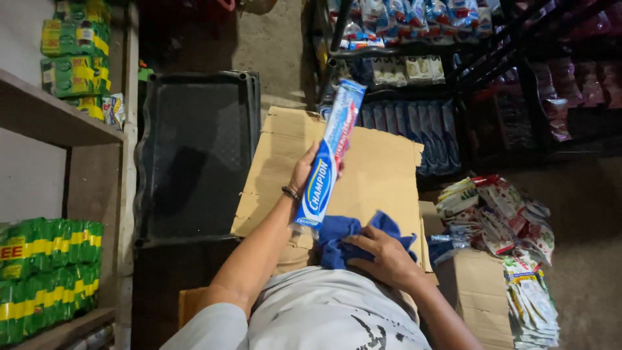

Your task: Cleaning individual laundry detergent bars with a cloth and organizing them on shelves.

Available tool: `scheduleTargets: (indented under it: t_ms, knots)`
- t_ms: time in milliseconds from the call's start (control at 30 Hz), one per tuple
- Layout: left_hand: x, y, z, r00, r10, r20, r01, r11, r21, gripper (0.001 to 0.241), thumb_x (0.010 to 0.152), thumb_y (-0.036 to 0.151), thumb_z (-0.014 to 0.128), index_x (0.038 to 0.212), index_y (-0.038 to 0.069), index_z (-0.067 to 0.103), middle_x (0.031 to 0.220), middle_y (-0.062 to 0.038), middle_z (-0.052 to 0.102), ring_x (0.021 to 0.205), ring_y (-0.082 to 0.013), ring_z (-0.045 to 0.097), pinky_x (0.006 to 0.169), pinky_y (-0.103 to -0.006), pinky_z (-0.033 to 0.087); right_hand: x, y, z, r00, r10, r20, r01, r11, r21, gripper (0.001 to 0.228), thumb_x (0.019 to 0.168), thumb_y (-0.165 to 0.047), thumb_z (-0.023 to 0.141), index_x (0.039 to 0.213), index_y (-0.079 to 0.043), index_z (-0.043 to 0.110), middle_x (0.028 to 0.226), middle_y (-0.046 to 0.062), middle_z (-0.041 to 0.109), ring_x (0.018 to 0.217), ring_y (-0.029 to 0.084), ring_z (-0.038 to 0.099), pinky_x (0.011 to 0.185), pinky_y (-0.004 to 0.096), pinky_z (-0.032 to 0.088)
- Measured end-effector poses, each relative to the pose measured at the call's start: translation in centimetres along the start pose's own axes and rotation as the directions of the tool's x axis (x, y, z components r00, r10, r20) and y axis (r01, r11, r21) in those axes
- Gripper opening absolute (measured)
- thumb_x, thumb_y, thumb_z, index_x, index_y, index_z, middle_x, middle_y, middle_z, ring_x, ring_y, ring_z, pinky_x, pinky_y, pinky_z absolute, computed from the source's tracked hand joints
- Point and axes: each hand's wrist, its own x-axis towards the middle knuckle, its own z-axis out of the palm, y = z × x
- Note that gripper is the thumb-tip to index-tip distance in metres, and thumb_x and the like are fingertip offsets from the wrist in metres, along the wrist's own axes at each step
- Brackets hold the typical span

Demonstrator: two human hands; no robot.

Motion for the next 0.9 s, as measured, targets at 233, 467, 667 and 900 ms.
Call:
scheduleTargets:
  t_ms: [233,467,667,900]
  knots:
    - [-0.3,-1.6,2.1,0.950,-0.072,-0.303,0.049,0.996,-0.081,0.035,0.101,0.037,0.062,0.124,0.013,0.070,0.118,-0.023,0.072,0.101,-0.0467,0.072,0.087,-0.0611,0.061,1.5,7.8,-4.7,0.921,-0.115,-0.372,0.256,0.898,0.357,0.031,0.076,-0.010,0.085,0.106,-0.005,0.078,0.099,0.016,0.076,0.096,0.030,0.073,0.084,0.047,0.056]
    - [0.5,-4.4,-10.4,0.904,-0.223,-0.364,0.212,0.975,-0.071,0.033,0.097,0.036,0.066,0.115,0.010,0.074,0.109,-0.021,0.076,0.092,-0.0393,0.076,0.088,-0.0526,0.062,8.8,10.9,-9.2,0.771,-0.258,-0.582,0.323,0.946,0.009,0.034,0.085,-0.017,0.085,0.112,-0.004,0.068,0.135,0.024,0.055,0.126,0.046,0.055,0.106,0.056,0.041]
    - [0.2,-4.1,-3.8,0.914,-0.105,-0.392,0.118,0.993,0.008,0.028,0.101,0.030,0.061,0.113,0.007,0.073,0.103,-0.018,0.077,0.090,-0.0278,0.077,0.092,-0.0401,0.061,13.6,10.7,-4.2,0.762,-0.209,-0.613,0.198,0.976,-0.087,0.051,0.086,-0.022,0.075,0.136,-0.018,0.064,0.130,0.016,0.064,0.124,0.036,0.058,0.105,0.046,0.042]
    - [0.0,-4.3,-5.7,0.923,-0.107,-0.369,0.071,0.991,-0.110,0.046,0.101,0.048,0.058,0.116,0.007,0.073,0.111,-0.017,0.076,0.101,-0.0287,0.075,0.098,-0.0411,0.059,13.5,9.2,-0.1,0.688,-0.231,-0.688,0.112,0.970,-0.214,0.047,0.094,-0.037,0.073,0.136,-0.017,0.068,0.126,0.010,0.067,0.122,0.030,0.060,0.100,0.042,0.040]
